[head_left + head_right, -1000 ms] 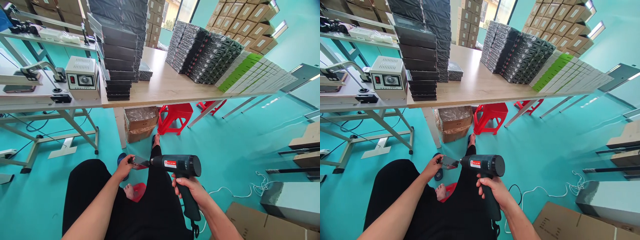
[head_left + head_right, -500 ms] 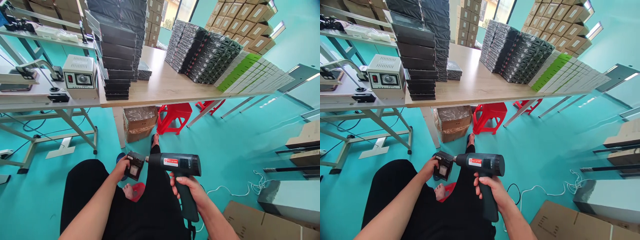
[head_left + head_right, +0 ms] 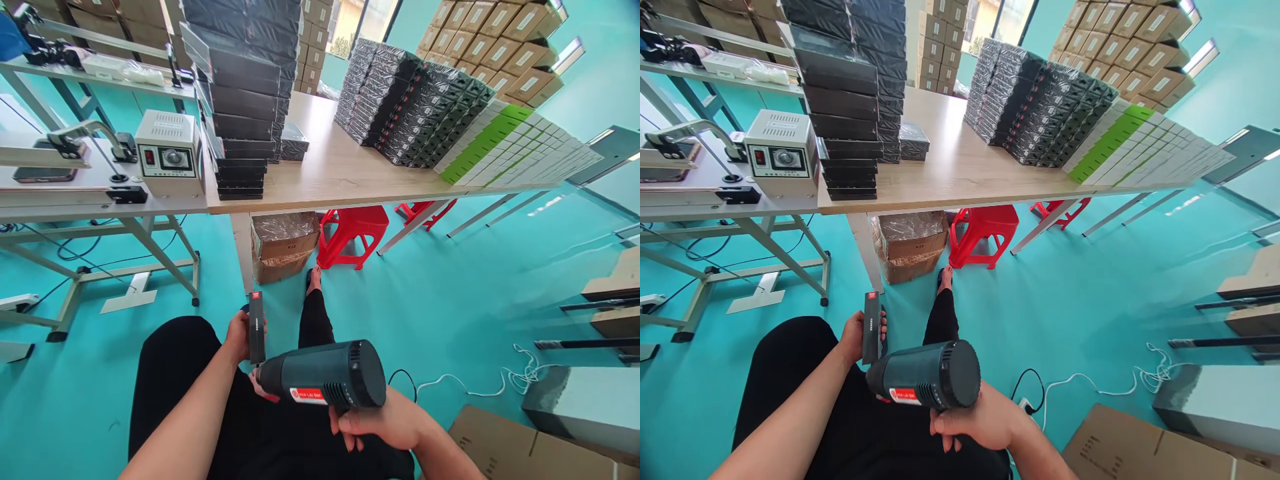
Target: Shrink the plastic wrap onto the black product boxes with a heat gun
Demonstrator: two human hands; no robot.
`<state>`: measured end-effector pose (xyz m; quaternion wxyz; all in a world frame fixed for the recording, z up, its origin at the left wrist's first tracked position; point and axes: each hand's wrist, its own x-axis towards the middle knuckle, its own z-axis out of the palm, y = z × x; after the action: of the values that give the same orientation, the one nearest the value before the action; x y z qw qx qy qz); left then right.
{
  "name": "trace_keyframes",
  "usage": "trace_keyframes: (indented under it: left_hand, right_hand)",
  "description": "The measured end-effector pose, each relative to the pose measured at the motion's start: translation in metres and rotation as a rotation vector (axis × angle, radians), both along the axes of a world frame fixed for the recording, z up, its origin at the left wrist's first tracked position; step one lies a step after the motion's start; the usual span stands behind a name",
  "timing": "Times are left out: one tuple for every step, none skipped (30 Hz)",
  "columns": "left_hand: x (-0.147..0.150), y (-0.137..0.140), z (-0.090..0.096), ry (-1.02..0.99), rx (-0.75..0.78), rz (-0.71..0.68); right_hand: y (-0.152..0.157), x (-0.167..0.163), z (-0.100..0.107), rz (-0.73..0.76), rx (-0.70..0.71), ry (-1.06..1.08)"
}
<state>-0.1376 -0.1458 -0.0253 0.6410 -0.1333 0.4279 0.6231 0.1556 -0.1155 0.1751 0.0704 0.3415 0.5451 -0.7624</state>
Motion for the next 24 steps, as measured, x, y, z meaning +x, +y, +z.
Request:
trace_keyframes:
  left_hand:
    - [-0.001, -0.002, 0.002, -0.030, 0.045, -0.021]
    - [-0.002, -0.003, 0.005, -0.067, 0.099, -0.042]
    - [-0.002, -0.004, 0.008, -0.107, 0.160, -0.059]
    - [-0.003, -0.005, 0.012, -0.142, 0.217, -0.061]
    - [-0.003, -0.006, 0.015, -0.164, 0.269, -0.056]
    - [-0.002, -0.006, 0.019, -0.169, 0.314, -0.054]
    - [-0.001, -0.006, 0.022, -0.155, 0.349, -0.059]
    - [0.000, -0.005, 0.024, -0.122, 0.375, -0.072]
    - [0.002, -0.004, 0.025, -0.074, 0.377, -0.097]
    - [0.004, -0.003, 0.024, -0.008, 0.357, -0.124]
    - [0.007, -0.002, 0.022, 0.071, 0.325, -0.150]
    - [0.009, -0.001, 0.020, 0.166, 0.292, -0.169]
    - [0.012, 0.000, 0.018, 0.275, 0.263, -0.183]
    - [0.014, 0.001, 0.016, 0.388, 0.245, -0.195]
    - [0.016, 0.002, 0.014, 0.496, 0.241, -0.209]
    - [0.017, 0.003, 0.014, 0.588, 0.248, -0.230]
    - [0.018, 0.003, 0.014, 0.660, 0.254, -0.255]
    - [0.017, 0.003, 0.014, 0.719, 0.260, -0.280]
    - [0.017, 0.003, 0.015, 0.775, 0.266, -0.300]
    - [0.016, 0.002, 0.015, 0.837, 0.271, -0.314]
    - [0.014, 0.002, 0.014, 0.910, 0.274, -0.326]
    - [0.013, 0.002, 0.013, 0.987, 0.273, -0.339]
    - [0.012, 0.002, 0.010, 1.060, 0.272, -0.357]
    - [0.011, 0.002, 0.008, 1.119, 0.272, -0.375]
  right_hand:
    - [-0.001, 0.004, 0.001, 0.031, 0.011, -0.032]
    - [-0.002, 0.007, 0.001, 0.032, 0.013, -0.050]
    - [-0.002, 0.010, -0.001, 0.005, 0.003, -0.050]
    - [-0.003, 0.013, -0.003, -0.043, -0.012, -0.040]
    - [-0.002, 0.015, -0.005, -0.106, -0.027, -0.025]
    - [-0.001, 0.017, -0.009, -0.173, -0.042, -0.011]
    - [0.000, 0.019, -0.012, -0.245, -0.051, -0.002]
    - [0.002, 0.020, -0.016, -0.313, -0.053, 0.004]
    - [0.004, 0.021, -0.019, -0.374, -0.054, 0.004]
    - [0.007, 0.022, -0.021, -0.432, -0.056, 0.003]
    - [0.010, 0.023, -0.023, -0.488, -0.060, 0.006]
    - [0.013, 0.024, -0.025, -0.540, -0.066, 0.009]
    - [0.017, 0.025, -0.026, -0.591, -0.078, 0.014]
    - [0.020, 0.027, -0.027, -0.639, -0.097, 0.023]
    - [0.023, 0.028, -0.028, -0.689, -0.117, 0.033]
    - [0.025, 0.029, -0.029, -0.730, -0.137, 0.043]
    - [0.027, 0.031, -0.030, -0.762, -0.156, 0.049]
    - [0.029, 0.032, -0.030, -0.788, -0.168, 0.053]
    - [0.031, 0.034, -0.031, -0.804, -0.172, 0.055]
    - [0.031, 0.035, -0.031, -0.812, -0.171, 0.056]
    - [0.032, 0.036, -0.031, -0.813, -0.170, 0.058]
    - [0.032, 0.037, -0.031, -0.809, -0.170, 0.064]
    - [0.032, 0.037, -0.030, -0.803, -0.173, 0.073]
    - [0.032, 0.037, -0.029, -0.795, -0.178, 0.082]
